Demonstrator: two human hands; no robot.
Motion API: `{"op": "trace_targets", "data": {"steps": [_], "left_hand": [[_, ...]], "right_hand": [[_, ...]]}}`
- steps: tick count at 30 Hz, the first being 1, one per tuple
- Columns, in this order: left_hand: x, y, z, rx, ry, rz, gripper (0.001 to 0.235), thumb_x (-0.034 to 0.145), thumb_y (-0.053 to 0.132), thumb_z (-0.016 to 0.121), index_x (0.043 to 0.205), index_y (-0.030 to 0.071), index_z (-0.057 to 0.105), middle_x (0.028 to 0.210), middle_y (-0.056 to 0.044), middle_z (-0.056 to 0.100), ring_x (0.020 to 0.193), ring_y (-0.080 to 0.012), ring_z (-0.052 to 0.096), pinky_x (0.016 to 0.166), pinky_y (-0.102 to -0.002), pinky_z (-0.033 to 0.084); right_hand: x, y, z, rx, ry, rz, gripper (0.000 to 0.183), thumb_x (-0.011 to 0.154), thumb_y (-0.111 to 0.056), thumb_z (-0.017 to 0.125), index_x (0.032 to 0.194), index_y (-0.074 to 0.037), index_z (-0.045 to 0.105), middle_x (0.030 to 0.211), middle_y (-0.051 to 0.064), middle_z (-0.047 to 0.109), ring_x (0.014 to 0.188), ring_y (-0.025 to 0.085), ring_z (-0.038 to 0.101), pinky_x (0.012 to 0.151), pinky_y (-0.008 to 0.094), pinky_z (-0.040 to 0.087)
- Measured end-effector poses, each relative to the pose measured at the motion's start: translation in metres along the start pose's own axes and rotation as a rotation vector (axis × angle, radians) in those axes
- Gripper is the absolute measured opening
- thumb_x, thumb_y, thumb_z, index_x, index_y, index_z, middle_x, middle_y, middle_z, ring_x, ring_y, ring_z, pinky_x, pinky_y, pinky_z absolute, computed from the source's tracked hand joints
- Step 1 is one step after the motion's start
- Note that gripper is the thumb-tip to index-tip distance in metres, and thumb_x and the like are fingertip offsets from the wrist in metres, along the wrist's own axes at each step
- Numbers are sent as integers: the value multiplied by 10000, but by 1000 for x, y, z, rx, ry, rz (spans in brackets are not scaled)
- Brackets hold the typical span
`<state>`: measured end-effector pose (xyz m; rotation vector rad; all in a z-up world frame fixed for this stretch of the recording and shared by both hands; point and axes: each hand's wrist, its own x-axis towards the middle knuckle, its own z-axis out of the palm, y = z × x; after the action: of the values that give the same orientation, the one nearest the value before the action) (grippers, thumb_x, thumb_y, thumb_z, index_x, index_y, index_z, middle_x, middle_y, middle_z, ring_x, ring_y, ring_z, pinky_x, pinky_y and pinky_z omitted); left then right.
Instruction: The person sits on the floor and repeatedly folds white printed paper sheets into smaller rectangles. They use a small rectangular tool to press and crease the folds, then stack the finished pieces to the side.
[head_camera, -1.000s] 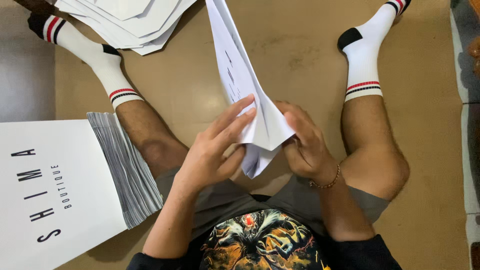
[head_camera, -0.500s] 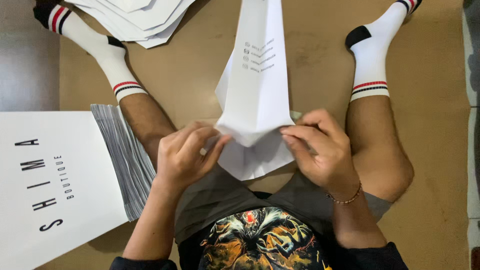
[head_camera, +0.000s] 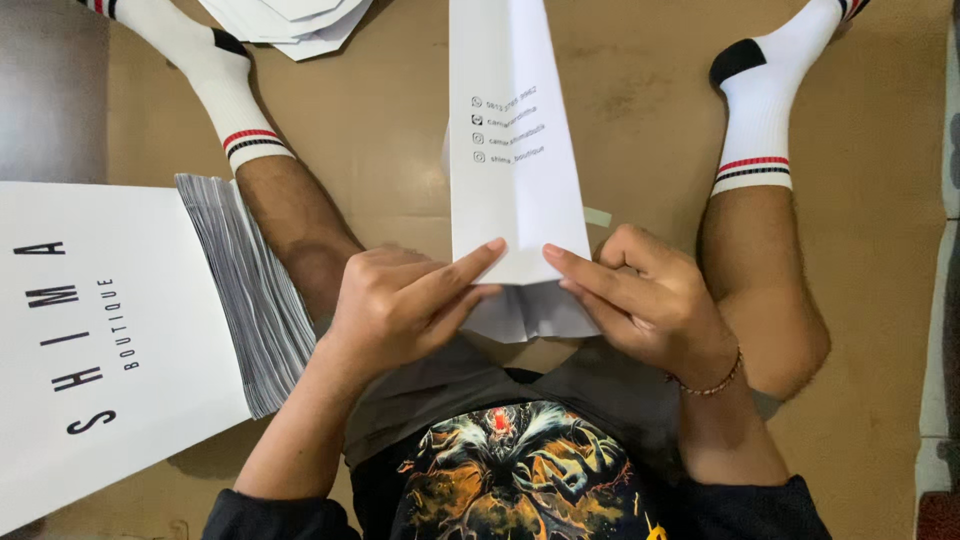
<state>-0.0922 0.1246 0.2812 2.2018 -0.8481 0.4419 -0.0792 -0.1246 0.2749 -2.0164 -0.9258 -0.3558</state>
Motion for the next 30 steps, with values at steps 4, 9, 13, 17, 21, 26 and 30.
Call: {"op": "trace_targets", "data": {"steps": [4, 9, 13, 17, 21, 26, 30], "left_hand": [[4, 3, 0, -11, -26, -27, 300, 831, 106, 708, 1124, 42, 706, 599, -131, 696, 474, -235, 666, 475, -322, 538], [8, 0, 9, -53, 85, -44, 101, 832, 147, 724, 889, 74, 762, 553, -60, 606, 443, -226, 572, 442, -324, 471], [19, 5, 14, -10, 56, 51, 112, 908, 126, 685, 964, 31, 704, 650, -25, 584, 517, -205, 517, 494, -337, 404], [39, 17, 21, 99, -163, -219, 383, 954, 300, 561, 1246, 80, 447, 895, -72, 569, 578, -320, 557, 452, -453, 428], [41, -3, 61, 295, -451, -389, 547, 951, 280, 450, 1430, 35, 352, 1308, -129, 545, 703, -406, 661, 455, -556, 484], [18, -66, 142, 350, -624, -398, 608, 923, 381, 385, 1336, -48, 509, 1341, -200, 527, 726, -423, 690, 607, -544, 553], [-31, -150, 212, 175, -681, -689, 766, 966, 605, 321, 1119, -89, 606, 1049, -265, 631, 830, -513, 668, 693, -627, 521]], "right_hand": [[7, -5, 0, 31, -20, 12, 262, 858, -31, 659, 1114, -37, 718, 624, 66, 440, 455, 158, 429, 422, 277, 422], [9, -5, 4, -126, 114, 54, 125, 814, -179, 744, 929, -154, 787, 752, 10, 505, 668, 207, 502, 670, 342, 470], [22, -12, -5, -72, -54, 78, 165, 915, -120, 627, 1061, -75, 689, 1330, 250, 493, 1238, 448, 500, 1073, 530, 423], [23, 2, 4, 24, 123, 158, 159, 953, -23, 528, 981, 46, 668, 1185, 281, 589, 1179, 450, 578, 1079, 515, 461], [7, 32, 33, -88, 367, 343, 239, 1020, -93, 487, 955, 81, 638, 1053, 205, 635, 1078, 345, 609, 980, 429, 468], [-82, 157, 127, -4, 518, 406, 169, 788, 34, 762, 841, -1, 605, 966, 155, 641, 966, 372, 614, 848, 473, 459], [-128, 195, 188, 4, 457, 569, 240, 668, 152, 680, 758, -43, 573, 814, 113, 662, 787, 337, 631, 731, 436, 463]]}}
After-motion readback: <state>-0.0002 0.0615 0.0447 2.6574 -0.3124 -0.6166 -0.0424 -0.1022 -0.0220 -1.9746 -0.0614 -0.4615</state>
